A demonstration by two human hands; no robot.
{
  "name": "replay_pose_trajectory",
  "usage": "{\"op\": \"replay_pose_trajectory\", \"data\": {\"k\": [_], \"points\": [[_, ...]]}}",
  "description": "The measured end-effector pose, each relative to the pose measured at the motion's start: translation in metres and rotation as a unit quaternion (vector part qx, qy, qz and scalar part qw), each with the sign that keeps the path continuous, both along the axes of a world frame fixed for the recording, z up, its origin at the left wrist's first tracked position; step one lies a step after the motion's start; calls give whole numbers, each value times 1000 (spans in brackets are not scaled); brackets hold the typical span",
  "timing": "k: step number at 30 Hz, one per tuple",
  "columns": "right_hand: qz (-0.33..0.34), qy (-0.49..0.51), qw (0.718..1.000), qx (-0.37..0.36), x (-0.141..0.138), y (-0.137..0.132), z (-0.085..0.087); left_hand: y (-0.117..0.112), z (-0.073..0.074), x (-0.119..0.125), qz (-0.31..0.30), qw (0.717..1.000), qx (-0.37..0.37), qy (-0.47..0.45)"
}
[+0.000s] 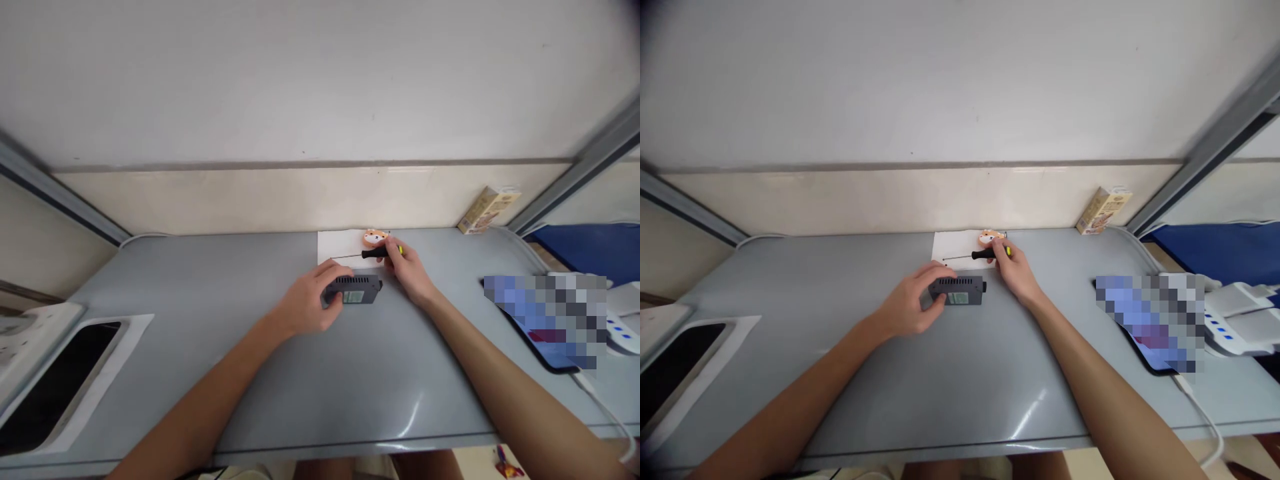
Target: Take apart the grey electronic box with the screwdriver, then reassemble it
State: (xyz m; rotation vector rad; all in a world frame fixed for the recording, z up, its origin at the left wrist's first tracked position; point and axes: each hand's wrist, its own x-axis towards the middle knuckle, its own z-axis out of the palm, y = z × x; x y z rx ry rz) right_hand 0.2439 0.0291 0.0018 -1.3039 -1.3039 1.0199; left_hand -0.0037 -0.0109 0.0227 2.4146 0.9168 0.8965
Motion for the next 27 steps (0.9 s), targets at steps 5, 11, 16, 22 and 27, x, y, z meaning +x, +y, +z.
{"op": "replay_pose_trajectory", "data": {"k": [5, 11, 16, 22, 27], "points": [[-72, 174, 981, -41, 4, 8, 0, 5, -4, 3, 51, 981, -171, -73], [-129, 185, 974, -32, 12, 12, -1, 10, -7, 4, 90, 972, -216, -26], [-136, 184, 973, -28, 14, 14, -2, 8, -9, 8, 74, 974, -213, -31], [-143, 187, 971, -39, 15, 16, -2, 10, -15, 10, 108, 971, -212, -13], [-150, 177, 972, -30, 16, 15, -1, 9, -15, 10, 94, 980, -173, 8]]}}
